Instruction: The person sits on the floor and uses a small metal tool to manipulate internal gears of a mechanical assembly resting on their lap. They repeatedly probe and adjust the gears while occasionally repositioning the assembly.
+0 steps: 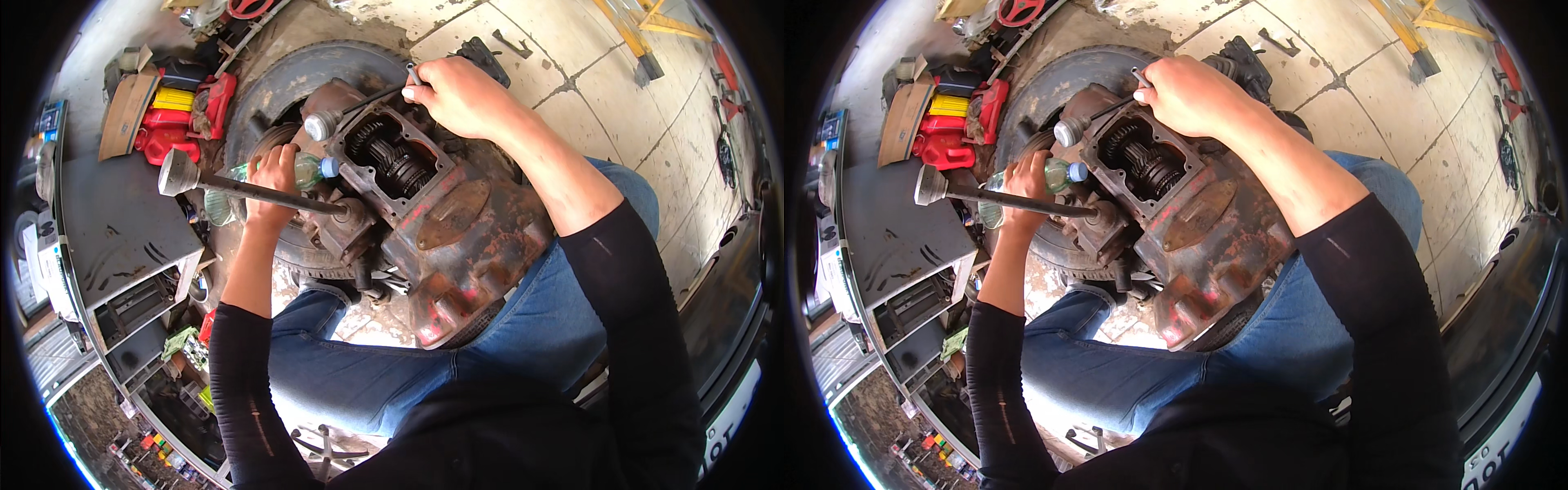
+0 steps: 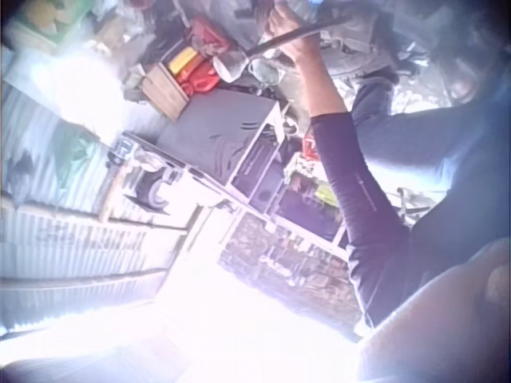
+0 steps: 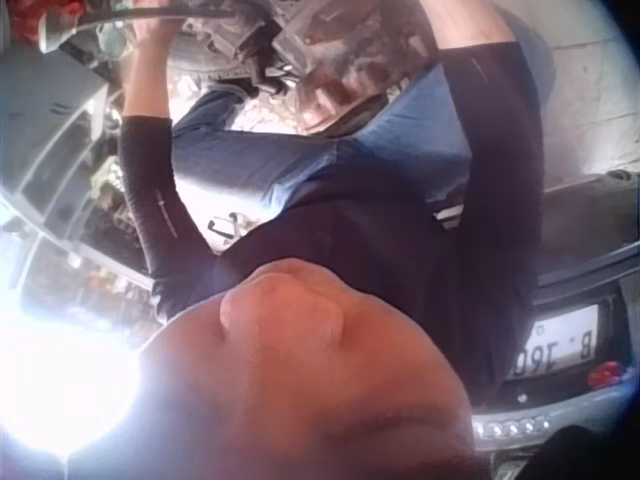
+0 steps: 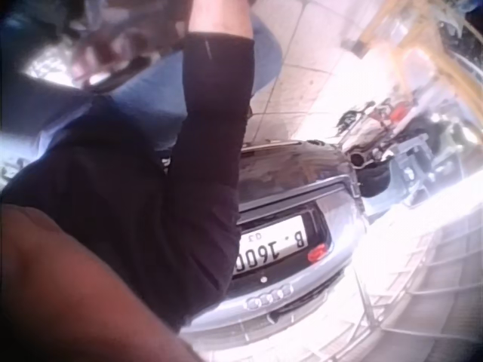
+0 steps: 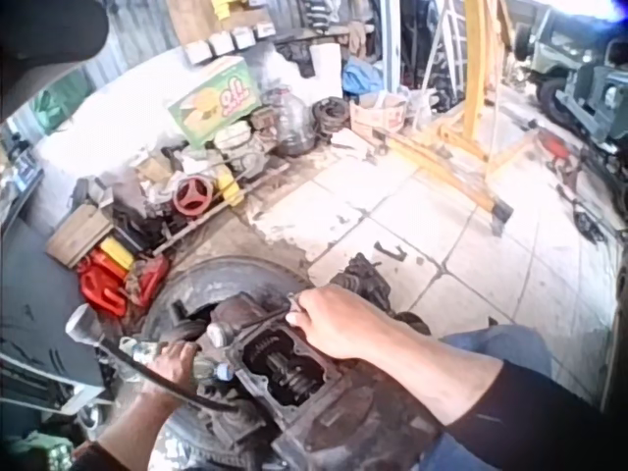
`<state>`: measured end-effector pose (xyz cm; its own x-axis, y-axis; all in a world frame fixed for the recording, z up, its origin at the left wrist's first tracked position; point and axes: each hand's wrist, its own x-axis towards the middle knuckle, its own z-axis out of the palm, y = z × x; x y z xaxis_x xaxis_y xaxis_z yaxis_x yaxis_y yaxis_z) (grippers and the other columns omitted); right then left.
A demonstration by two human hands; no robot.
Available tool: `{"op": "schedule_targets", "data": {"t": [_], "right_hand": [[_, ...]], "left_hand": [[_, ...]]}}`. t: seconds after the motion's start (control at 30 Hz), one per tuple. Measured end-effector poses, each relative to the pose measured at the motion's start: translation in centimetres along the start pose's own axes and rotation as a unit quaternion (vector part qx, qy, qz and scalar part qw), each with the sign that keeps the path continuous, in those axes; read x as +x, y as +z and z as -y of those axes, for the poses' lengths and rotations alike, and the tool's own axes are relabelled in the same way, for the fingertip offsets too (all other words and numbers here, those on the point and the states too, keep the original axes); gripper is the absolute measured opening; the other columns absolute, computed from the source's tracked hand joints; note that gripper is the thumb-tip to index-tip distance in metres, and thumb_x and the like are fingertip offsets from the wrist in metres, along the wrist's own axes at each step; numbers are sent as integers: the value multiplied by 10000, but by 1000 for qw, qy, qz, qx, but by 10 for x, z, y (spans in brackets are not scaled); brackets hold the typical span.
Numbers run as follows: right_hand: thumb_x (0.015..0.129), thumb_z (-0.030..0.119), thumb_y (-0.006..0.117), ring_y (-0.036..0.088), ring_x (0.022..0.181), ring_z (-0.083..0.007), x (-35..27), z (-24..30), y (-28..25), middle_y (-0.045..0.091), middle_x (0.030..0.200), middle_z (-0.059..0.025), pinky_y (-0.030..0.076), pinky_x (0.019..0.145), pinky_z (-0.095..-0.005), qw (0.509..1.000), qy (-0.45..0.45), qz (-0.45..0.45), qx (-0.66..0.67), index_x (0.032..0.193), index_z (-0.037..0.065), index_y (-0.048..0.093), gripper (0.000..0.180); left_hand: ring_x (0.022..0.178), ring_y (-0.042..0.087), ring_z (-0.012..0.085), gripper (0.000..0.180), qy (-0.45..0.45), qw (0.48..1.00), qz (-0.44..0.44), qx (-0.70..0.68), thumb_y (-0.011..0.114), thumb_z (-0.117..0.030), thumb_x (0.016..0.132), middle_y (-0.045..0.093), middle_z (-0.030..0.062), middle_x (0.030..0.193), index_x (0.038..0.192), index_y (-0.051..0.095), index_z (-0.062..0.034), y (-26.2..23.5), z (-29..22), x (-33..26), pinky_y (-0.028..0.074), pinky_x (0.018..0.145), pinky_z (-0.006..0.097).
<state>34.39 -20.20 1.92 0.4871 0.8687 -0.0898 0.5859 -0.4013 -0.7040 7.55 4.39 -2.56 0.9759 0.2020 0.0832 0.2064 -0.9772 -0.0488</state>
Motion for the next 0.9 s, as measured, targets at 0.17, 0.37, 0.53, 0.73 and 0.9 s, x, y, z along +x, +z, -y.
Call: {"op": "schedule_targets", "data": {"t": [0.17, 0.37, 0.53, 0.73, 0.9], "right_hand": [[1046, 270, 672, 699, 790, -394, 0, -6, 0, 707, 833, -231, 526, 746, -476, 1000, -1, 2, -5, 1044, -10, 725, 285], [1053, 281, 662, 702, 792, -387, 0, -7, 0, 708, 836, -221, 526, 743, -484, 1000, 5, 1, -19, 1046, 4, 723, 284], [1056, 292, 657, 710, 810, -383, -1, -7, -1, 715, 852, -214, 527, 750, -492, 1000, 6, 6, -29, 1053, 17, 723, 283], [1058, 290, 653, 720, 832, -380, 0, -6, -1, 718, 858, -212, 534, 759, -490, 1000, 10, 9, -26, 1043, 14, 717, 284], [1061, 287, 644, 724, 839, -380, 1, -8, -1, 722, 866, -209, 541, 764, -486, 1000, 3, 11, -25, 1043, 11, 713, 285]], "left_hand": [[1065, 672, 303, 326, 3, 994, 6, 110, 671, -43, 829, 640, 94, 1039, 1140, 587, -96, 13, -12, 3, 475, 1007, 513], [1087, 670, 289, 360, -39, 990, -3, 136, 687, -44, 830, 640, 83, 1069, 1166, 573, -105, 20, -20, 5, 475, 994, 530], [1104, 671, 301, 416, -95, 983, -1, 156, 706, -21, 818, 643, 85, 1098, 1202, 568, -107, 23, -19, 7, 475, 990, 561], [1130, 670, 294, 446, -145, 973, 7, 182, 697, -16, 828, 648, 85, 1133, 1241, 560, -109, 23, -9, 5, 481, 969, 561], [1106, 671, 283, 445, -155, 967, 19, 201, 687, -27, 823, 666, 74, 1112, 1246, 576, -109, 20, -15, 9, 478, 923, 526]]}}
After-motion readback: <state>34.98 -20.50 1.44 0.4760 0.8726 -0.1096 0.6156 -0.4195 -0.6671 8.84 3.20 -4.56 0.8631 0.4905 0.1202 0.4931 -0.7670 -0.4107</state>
